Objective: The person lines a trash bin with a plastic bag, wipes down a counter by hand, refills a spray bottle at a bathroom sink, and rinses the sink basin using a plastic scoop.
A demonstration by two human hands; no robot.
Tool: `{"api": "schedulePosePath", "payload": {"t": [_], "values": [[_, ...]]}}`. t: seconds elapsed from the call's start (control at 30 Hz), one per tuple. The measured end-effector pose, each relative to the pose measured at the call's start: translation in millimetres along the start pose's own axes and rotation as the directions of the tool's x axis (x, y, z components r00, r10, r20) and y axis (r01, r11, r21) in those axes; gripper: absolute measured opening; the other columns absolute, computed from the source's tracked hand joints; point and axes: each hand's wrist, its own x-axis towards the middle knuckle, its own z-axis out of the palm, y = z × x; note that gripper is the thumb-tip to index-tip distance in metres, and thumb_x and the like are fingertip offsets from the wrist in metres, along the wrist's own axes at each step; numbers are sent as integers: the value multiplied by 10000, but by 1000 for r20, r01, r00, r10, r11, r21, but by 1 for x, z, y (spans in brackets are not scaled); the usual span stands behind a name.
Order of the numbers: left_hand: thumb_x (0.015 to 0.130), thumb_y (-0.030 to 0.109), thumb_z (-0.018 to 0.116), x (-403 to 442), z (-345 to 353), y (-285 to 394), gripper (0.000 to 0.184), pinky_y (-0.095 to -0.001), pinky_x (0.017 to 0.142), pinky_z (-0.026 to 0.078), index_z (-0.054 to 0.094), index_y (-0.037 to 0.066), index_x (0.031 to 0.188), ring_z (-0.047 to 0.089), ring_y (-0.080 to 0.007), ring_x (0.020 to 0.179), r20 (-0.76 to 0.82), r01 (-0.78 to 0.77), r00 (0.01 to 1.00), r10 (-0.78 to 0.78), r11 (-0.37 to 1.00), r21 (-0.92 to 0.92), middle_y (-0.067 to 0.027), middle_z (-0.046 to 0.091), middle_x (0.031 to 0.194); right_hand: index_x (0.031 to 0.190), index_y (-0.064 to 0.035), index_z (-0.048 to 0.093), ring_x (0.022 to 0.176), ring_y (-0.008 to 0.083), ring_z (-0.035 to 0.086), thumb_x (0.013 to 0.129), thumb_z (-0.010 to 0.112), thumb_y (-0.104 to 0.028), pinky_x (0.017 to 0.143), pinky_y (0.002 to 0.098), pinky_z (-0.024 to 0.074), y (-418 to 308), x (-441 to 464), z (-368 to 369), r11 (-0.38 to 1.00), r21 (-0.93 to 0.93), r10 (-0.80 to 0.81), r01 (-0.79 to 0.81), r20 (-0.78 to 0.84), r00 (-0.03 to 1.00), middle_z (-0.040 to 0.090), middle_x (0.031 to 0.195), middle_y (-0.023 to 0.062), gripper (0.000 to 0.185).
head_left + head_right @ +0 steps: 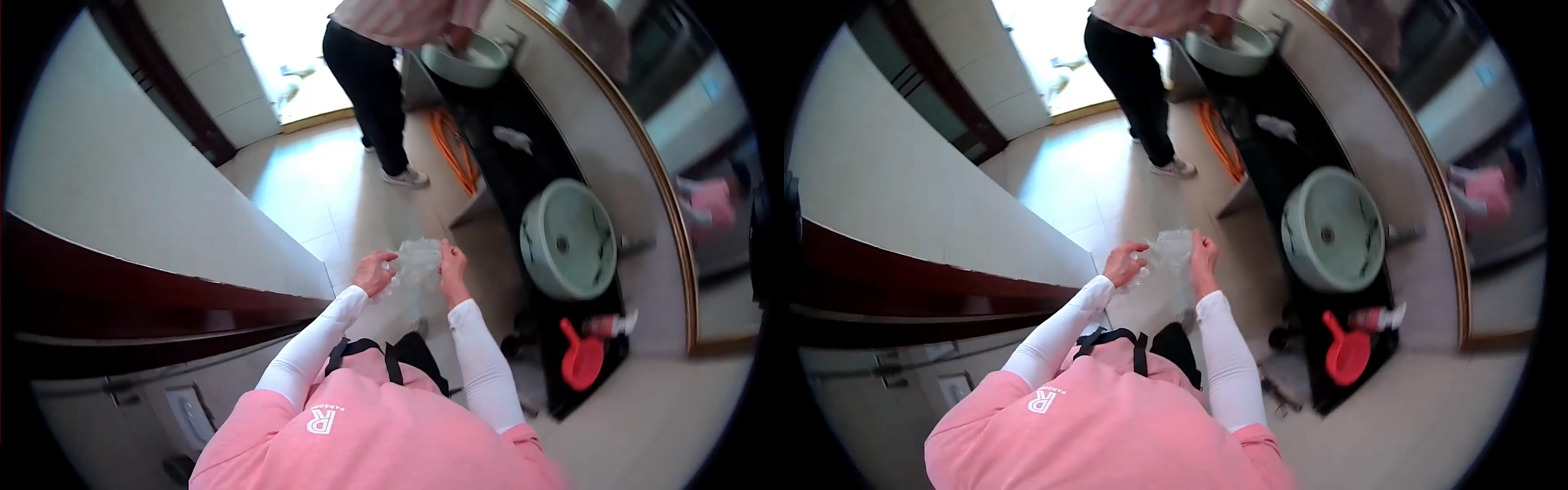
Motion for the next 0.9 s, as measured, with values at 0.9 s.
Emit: {"api": "schedulePosePath", "payload": {"t": [0.9], "values": [[779,281,482,287,-303,-98,209,-405,712,450,620,124,791,560,-323,798,-849,518,468,-244,854,40,-133,588,856,777,-17,595,605,70,455,701,676,-271,551,207,373,-72,242,465,925,-218,24,310,849,527,520,654,-20,277]]}}
